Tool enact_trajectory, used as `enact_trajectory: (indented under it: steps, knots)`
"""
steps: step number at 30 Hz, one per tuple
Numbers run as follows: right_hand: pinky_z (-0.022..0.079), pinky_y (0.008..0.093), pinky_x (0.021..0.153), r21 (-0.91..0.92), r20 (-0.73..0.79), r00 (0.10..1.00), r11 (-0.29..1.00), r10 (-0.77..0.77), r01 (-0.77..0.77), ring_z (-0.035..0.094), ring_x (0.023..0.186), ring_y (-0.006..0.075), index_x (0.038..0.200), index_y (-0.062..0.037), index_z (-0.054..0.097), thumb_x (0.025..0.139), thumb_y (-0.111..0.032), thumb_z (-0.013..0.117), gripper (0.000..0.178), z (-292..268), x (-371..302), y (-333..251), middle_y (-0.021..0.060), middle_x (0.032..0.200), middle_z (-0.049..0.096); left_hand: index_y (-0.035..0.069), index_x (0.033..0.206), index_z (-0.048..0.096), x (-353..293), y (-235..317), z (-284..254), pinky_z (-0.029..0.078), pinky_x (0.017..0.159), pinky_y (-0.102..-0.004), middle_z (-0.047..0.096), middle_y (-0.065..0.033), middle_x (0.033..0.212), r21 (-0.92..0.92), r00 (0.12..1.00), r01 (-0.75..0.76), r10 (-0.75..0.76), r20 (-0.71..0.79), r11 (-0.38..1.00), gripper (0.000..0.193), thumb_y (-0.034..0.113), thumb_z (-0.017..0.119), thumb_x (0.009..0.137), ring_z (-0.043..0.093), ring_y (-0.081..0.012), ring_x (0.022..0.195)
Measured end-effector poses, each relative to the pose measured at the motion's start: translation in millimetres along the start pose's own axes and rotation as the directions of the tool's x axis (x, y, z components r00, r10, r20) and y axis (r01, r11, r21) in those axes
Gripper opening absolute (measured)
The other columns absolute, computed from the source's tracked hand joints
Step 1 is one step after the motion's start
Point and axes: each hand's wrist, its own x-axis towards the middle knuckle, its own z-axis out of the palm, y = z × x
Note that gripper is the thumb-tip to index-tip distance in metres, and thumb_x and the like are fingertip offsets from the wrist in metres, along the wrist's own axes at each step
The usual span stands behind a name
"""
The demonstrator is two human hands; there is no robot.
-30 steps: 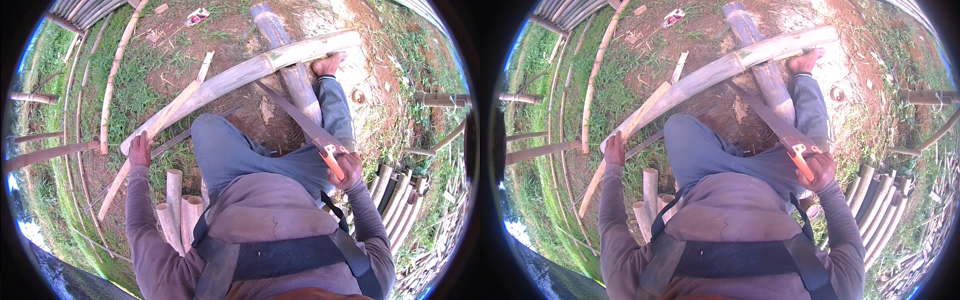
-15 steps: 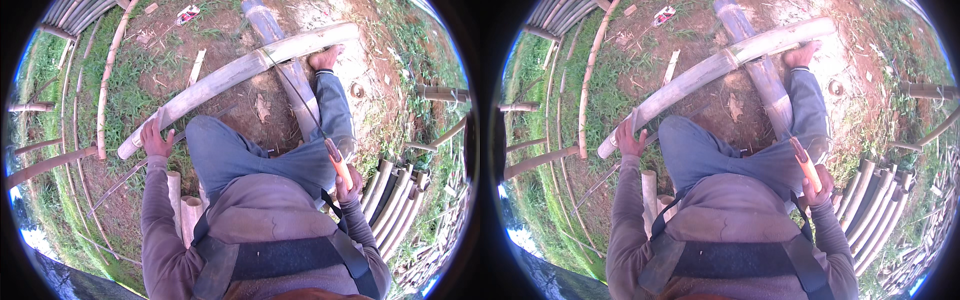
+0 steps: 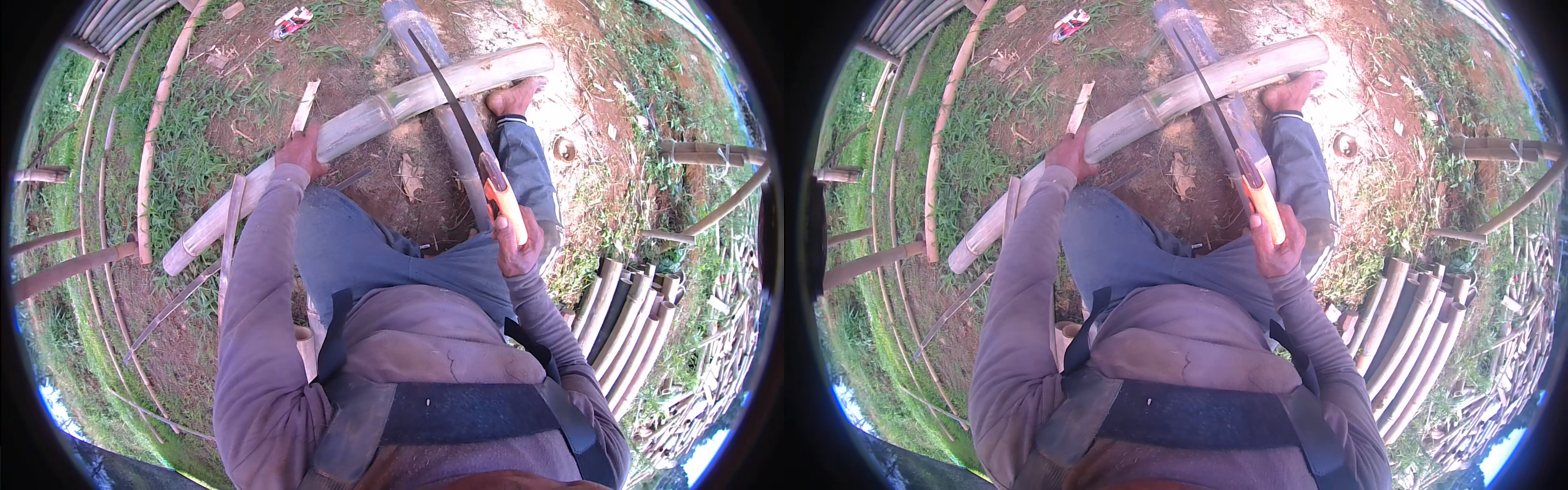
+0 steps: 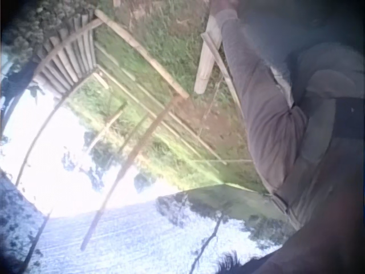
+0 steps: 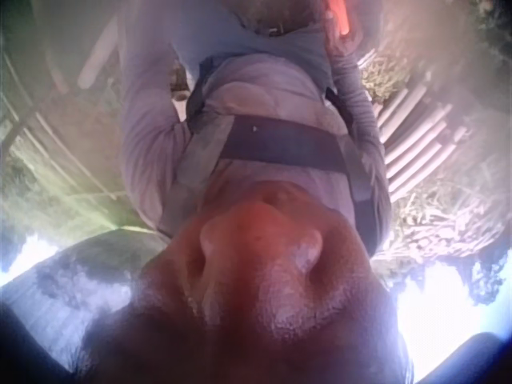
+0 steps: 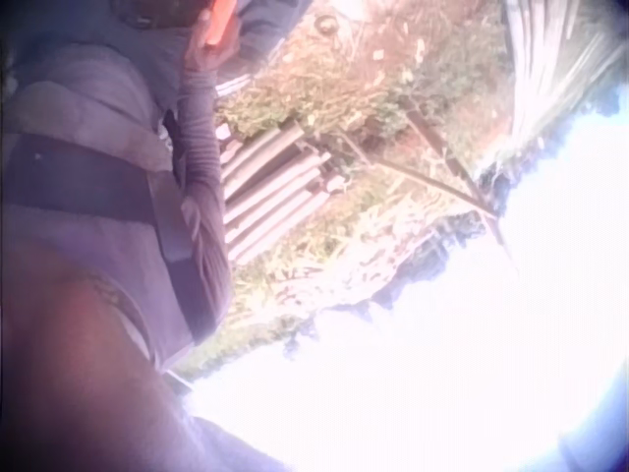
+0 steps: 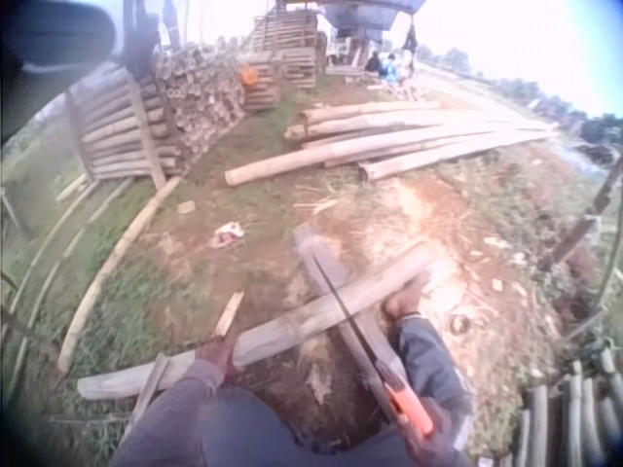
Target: The person sits on the ground and uses a hand saw to cut a long bamboo pole into shorter sections. They position the bamboo between their legs, saw through it, and then move the cut pieces aside.
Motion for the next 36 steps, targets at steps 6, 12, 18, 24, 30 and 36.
enact_trajectory:
  steps: [6, 12, 18, 24, 30, 36]
  knots:
    - [0.050, 0.0295, 0.065, -0.081, 0.058, 0.995, 0.993, -0.080, 0.084, 0.063, 0.069, 0.0133, 0.112, 0.0038, 0.069, 0.102, -0.019, 0.073, 0.025, 24.0, 10.0, 2.9, 0.0077, 0.083, 0.070, 0.026, 0.162, 0.032, -6.8, -1.5, -0.8, 0.047, 0.113, -0.0563, 0.060, -0.0205, 0.143, 0.022, 0.999, 0.037, -0.037, -0.013, 0.999, 0.113, 0.039, 0.095, 0.070, 0.060, -0.0416, 0.134]
    - [0.052, 0.0321, 0.069, -0.084, -0.006, 0.999, 0.996, -0.043, 0.042, 0.064, 0.074, 0.0149, 0.114, 0.0044, 0.069, 0.099, -0.017, 0.075, 0.027, 32.4, 8.7, 10.2, 0.0100, 0.086, 0.070, 0.025, 0.163, 0.037, 1.7, 32.8, -14.7, 0.032, 0.124, -0.0530, 0.052, -0.0177, 0.156, -0.061, 0.966, -0.159, 0.142, -0.216, 0.985, 0.100, 0.065, 0.078, 0.081, 0.042, -0.0384, 0.151]
    - [0.053, 0.0320, 0.070, -0.128, 0.035, 0.988, 0.980, -0.150, 0.153, 0.064, 0.074, 0.0152, 0.119, 0.0051, 0.067, 0.100, -0.020, 0.075, 0.033, 37.9, 12.2, 8.1, 0.0113, 0.088, 0.071, 0.021, 0.155, 0.054, 70.1, 131.9, -30.2, 0.031, 0.125, -0.0535, 0.062, -0.0119, 0.151, -0.436, 0.985, -0.035, -0.043, -0.168, 0.899, 0.084, 0.072, 0.062, 0.090, 0.053, -0.0334, 0.144]
    - [0.057, 0.0366, 0.085, -0.104, 0.032, 0.987, 0.981, -0.159, 0.162, 0.074, 0.098, 0.0266, 0.138, 0.0053, 0.060, 0.101, -0.020, 0.070, 0.046, 36.3, 16.7, 6.0, 0.0211, 0.113, 0.074, 0.017, 0.150, 0.060, 80.6, 160.1, -34.5, 0.044, 0.115, -0.0550, 0.067, -0.0102, 0.146, -0.303, 0.998, 0.064, -0.064, 0.009, 0.951, 0.083, 0.076, 0.055, 0.091, 0.063, -0.0328, 0.135]
    - [0.056, 0.0434, 0.103, -0.282, 0.131, 0.980, 0.943, -0.147, 0.179, 0.070, 0.125, 0.0363, 0.143, 0.0076, 0.057, 0.101, -0.019, 0.067, 0.050, 16.7, 5.0, -4.5, 0.0272, 0.134, 0.069, 0.017, 0.149, 0.062, 82.6, 153.8, -30.4, 0.050, 0.110, -0.0526, 0.069, -0.0138, 0.143, -0.308, 1.000, 0.025, -0.028, -0.004, 0.951, 0.082, 0.075, 0.053, 0.091, 0.067, -0.0343, 0.129]
    - [0.056, 0.0414, 0.102, -0.175, 0.152, 0.981, 0.973, -0.123, 0.149, 0.072, 0.122, 0.0345, 0.143, 0.0079, 0.058, 0.100, -0.014, 0.067, 0.049, 9.6, 7.9, 3.5, 0.0255, 0.131, 0.071, 0.016, 0.147, 0.062, 78.6, 154.5, -33.8, 0.048, 0.110, -0.0544, 0.071, -0.0143, 0.137, -0.237, 0.998, 0.050, -0.058, -0.027, 0.970, 0.083, 0.078, 0.050, 0.093, 0.067, -0.0306, 0.128]
